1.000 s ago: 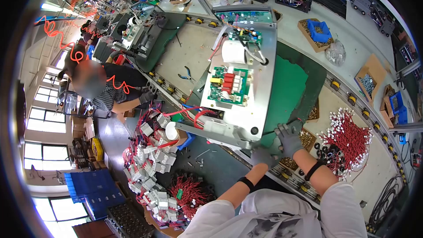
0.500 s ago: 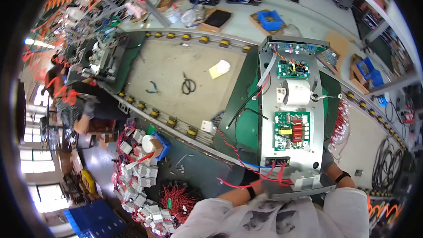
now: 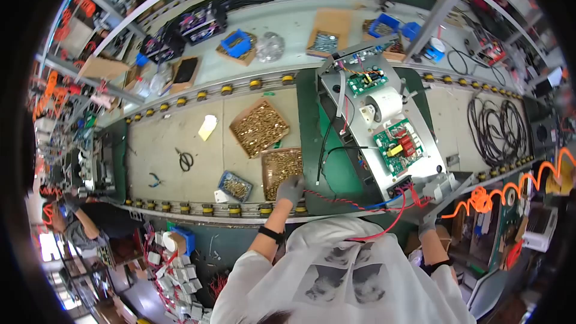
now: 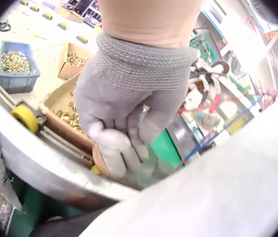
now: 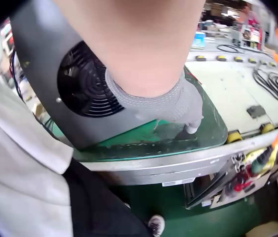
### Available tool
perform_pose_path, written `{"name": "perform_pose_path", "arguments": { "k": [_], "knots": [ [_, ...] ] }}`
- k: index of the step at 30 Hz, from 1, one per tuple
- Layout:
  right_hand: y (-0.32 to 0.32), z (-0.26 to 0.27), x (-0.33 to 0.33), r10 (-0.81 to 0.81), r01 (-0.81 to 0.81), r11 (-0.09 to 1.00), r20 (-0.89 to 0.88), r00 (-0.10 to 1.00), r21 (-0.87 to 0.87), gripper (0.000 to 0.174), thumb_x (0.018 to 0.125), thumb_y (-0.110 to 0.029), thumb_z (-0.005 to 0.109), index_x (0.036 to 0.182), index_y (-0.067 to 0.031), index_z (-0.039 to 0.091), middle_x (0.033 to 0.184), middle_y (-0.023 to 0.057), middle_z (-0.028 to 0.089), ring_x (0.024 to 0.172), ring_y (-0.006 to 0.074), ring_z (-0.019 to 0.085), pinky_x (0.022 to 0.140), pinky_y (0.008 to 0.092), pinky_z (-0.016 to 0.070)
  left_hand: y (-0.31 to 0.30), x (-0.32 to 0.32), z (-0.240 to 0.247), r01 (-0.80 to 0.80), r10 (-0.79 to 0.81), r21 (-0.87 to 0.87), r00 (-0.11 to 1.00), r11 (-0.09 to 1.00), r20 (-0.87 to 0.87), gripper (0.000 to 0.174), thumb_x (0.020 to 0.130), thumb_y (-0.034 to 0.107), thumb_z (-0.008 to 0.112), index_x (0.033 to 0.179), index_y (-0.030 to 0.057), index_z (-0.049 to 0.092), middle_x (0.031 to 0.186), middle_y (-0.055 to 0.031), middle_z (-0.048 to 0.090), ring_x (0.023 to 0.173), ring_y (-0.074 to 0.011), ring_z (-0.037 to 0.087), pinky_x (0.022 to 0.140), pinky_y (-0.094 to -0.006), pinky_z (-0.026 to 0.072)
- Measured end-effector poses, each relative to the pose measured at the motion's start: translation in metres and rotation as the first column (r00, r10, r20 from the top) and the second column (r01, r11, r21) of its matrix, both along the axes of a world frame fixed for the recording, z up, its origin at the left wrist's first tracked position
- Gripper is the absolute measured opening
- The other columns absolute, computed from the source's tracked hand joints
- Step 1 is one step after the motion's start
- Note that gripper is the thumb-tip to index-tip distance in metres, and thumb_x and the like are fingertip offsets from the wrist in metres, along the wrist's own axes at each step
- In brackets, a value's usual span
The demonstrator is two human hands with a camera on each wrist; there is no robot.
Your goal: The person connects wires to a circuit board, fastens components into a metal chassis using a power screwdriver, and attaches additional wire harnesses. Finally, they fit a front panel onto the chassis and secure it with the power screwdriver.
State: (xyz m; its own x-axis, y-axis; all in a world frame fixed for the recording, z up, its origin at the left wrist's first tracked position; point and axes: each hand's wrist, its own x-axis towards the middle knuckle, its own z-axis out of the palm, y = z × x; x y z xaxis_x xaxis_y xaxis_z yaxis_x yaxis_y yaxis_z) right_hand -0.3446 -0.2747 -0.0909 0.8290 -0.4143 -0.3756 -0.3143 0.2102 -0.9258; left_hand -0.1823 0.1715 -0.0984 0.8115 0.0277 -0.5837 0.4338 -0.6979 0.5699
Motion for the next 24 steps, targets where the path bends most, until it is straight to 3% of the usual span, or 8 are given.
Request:
{"name": "perform_pose_path", "arguments": {
  "k": [5,7,11,13,15,17,22,24],
  "knots": [
    [-0.031,0.042,-0.005,-0.441,0.43,0.897,0.131,0.888,0.103,0.041,0.096,-0.033,0.039,0.125,-0.0053,0.049,0.111,0.0065,0.055,0.099,0.0175,0.056,0.085,0.0295,0.0451,-0.091,0.046,0.001,0.247,-0.254,0.263,0.967,0.933,-0.008,0.041,0.08,0.038,0.063,0.104,0.0045,0.058,0.108,-0.0136,0.062,0.096,-0.0351,0.062,0.082,-0.0418,0.0504],
    [-0.029,0.09,0.012,-0.369,0.42,0.846,0.207,0.906,-0.329,0.046,0.097,-0.036,0.036,0.126,-0.0021,0.047,0.115,0.0086,0.055,0.101,0.0163,0.055,0.088,0.0317,0.0441,-0.114,0.041,-0.006,0.359,-0.386,0.319,0.922,0.877,0.024,0.041,0.08,0.036,0.062,0.106,0.0051,0.057,0.107,-0.0144,0.063,0.096,-0.0341,0.061,0.081,-0.0414,0.051],
    [0.02,0.182,0.039,-0.463,0.584,0.756,0.389,0.796,-0.296,0.043,0.098,-0.028,0.033,0.128,0.0013,0.046,0.122,0.0125,0.052,0.111,0.021,0.051,0.094,0.0312,0.0401,-0.14,0.035,-0.033,0.508,-0.528,0.349,0.848,0.787,-0.043,0.039,0.081,0.031,0.059,0.112,0.0079,0.053,0.104,-0.015,0.064,0.1,-0.0309,0.061,0.08,-0.0394,0.052],
    [0.023,0.195,0.043,-0.185,0.429,0.409,0.387,0.903,-0.805,0.039,0.097,-0.022,0.038,0.126,0.0026,0.048,0.124,0.0137,0.052,0.114,0.0228,0.05,0.097,0.0332,0.0382,-0.141,0.039,-0.032,0.505,-0.517,0.33,0.854,0.798,-0.057,0.037,0.082,0.029,0.056,0.112,0.0088,0.054,0.102,-0.0155,0.064,0.097,-0.0319,0.062,0.08,-0.0411,0.0513],
    [0.056,0.234,0.055,-0.233,0.448,0.414,0.384,0.894,-0.792,0.037,0.092,-0.017,0.045,0.123,0.0032,0.051,0.124,0.0156,0.052,0.115,0.0247,0.05,0.098,0.0354,0.0375,-0.138,0.042,-0.027,0.491,-0.495,0.305,0.866,0.816,-0.07,0.035,0.083,0.028,0.053,0.113,0.0096,0.054,0.1,-0.0161,0.065,0.094,-0.0329,0.063,0.081,-0.0428,0.0506],
    [0.081,0.253,0.071,0.014,0.31,0.144,0.315,0.949,-0.94,0.034,0.089,-0.013,0.047,0.118,0.0033,0.053,0.119,0.0177,0.054,0.114,0.0277,0.05,0.097,0.0361,0.0382,-0.126,0.046,-0.018,0.245,-0.243,0.139,0.97,0.96,-0.032,0.032,0.083,0.025,0.054,0.11,0.0077,0.053,0.101,-0.0176,0.063,0.097,-0.0356,0.06,0.08,-0.0443,0.0491],
    [0.139,0.236,0.148,0.239,-0.011,0.2,0.038,0.97,-0.98,0.024,0.078,-0.008,0.059,0.102,-0.0104,0.063,0.097,0.0127,0.062,0.09,0.0303,0.06,0.077,0.0369,0.0475,-0.086,0.059,0.0,0.093,-0.068,-0.047,0.92,0.995,0.386,0.028,0.085,0.022,0.053,0.11,0.0087,0.054,0.097,-0.0179,0.063,0.091,-0.0386,0.059,0.078,-0.0472,0.0475],
    [0.141,0.189,0.187,0.322,-0.167,0.007,-0.156,0.934,-0.986,0.03,0.076,-0.009,0.06,0.105,-0.018,0.063,0.087,0.0095,0.057,0.083,0.0269,0.058,0.07,0.0373,0.0468,-0.079,0.073,0.027,0.05,-0.086,0.097,0.907,0.994,0.413,0.025,0.083,0.02,0.057,0.107,0.0126,0.06,0.1,-0.0175,0.061,0.091,-0.0356,0.059,0.082,-0.0457,0.0465]
  ]
}}
